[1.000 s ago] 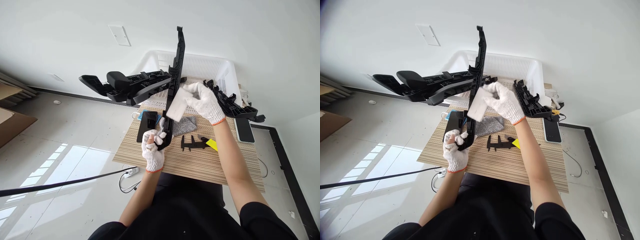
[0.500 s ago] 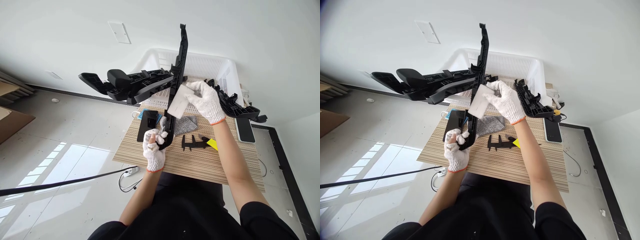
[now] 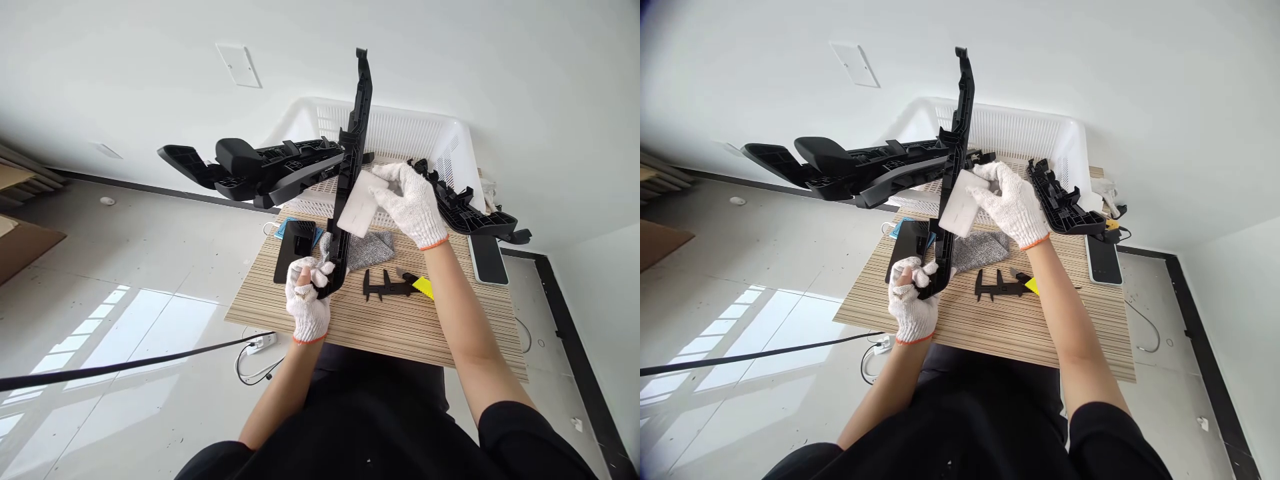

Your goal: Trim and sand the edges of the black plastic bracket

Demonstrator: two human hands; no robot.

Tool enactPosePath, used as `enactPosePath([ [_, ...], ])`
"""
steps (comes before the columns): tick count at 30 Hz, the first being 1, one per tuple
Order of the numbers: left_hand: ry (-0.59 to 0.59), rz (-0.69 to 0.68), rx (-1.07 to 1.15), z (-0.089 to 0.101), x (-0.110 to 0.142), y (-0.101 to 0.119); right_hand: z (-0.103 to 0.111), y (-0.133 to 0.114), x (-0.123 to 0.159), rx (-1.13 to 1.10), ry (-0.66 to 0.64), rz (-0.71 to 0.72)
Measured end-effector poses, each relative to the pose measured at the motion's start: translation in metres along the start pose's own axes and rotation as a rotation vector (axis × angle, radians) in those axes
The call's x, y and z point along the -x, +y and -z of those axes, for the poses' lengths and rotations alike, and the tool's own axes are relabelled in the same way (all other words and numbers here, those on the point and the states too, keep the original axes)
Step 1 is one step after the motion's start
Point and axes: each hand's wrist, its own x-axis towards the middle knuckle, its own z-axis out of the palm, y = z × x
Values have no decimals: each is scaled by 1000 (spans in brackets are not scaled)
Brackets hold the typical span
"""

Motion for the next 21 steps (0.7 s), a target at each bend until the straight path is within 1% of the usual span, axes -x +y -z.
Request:
enactPosePath([
  [1,1,0,-3,0,0,0,0,0,0,16,-10,1],
  [3,3,1,-7,0,0,0,-1,0,0,51,-94,-15],
  [4,1,3,-7,0,0,0,-1,0,0,55,-112,-27],
  [5,-3,3,-7,-1,0,0,-1,-1,1,44,-95,-37],
  [7,-14,-3,-7,-1,0,0,-2,-3,1,8,-12,-47],
  [8,-16,-4,-6,-1,0,0,-2,-3,1,0,3,-48],
  [9,-16,-4,-5,-1,0,0,-2,-3,1,3,-21,-46],
  [11,-15,-3,1,-1,-1,-1,-2,-3,2,14,-115,-35],
  [12,-15,-1,5,-1,-1,-1,-2,-3,2,11,-134,-29],
  [13,-16,-1,7,-1,-1,-1,-2,-3,2,0,-110,-26],
  [15,-16,-3,7,-1,0,-1,-2,-2,1,-26,1,-21],
  [16,-16,-4,6,-1,0,-2,-3,-2,2,-31,32,-19],
  [17,-14,-5,5,-1,0,-2,-3,-2,2,-25,19,-18],
  [20,-19,-5,9,-1,0,-2,-3,-2,2,6,-121,-12],
  [21,-21,-3,11,-1,0,-2,-3,-2,2,5,-113,-11],
])
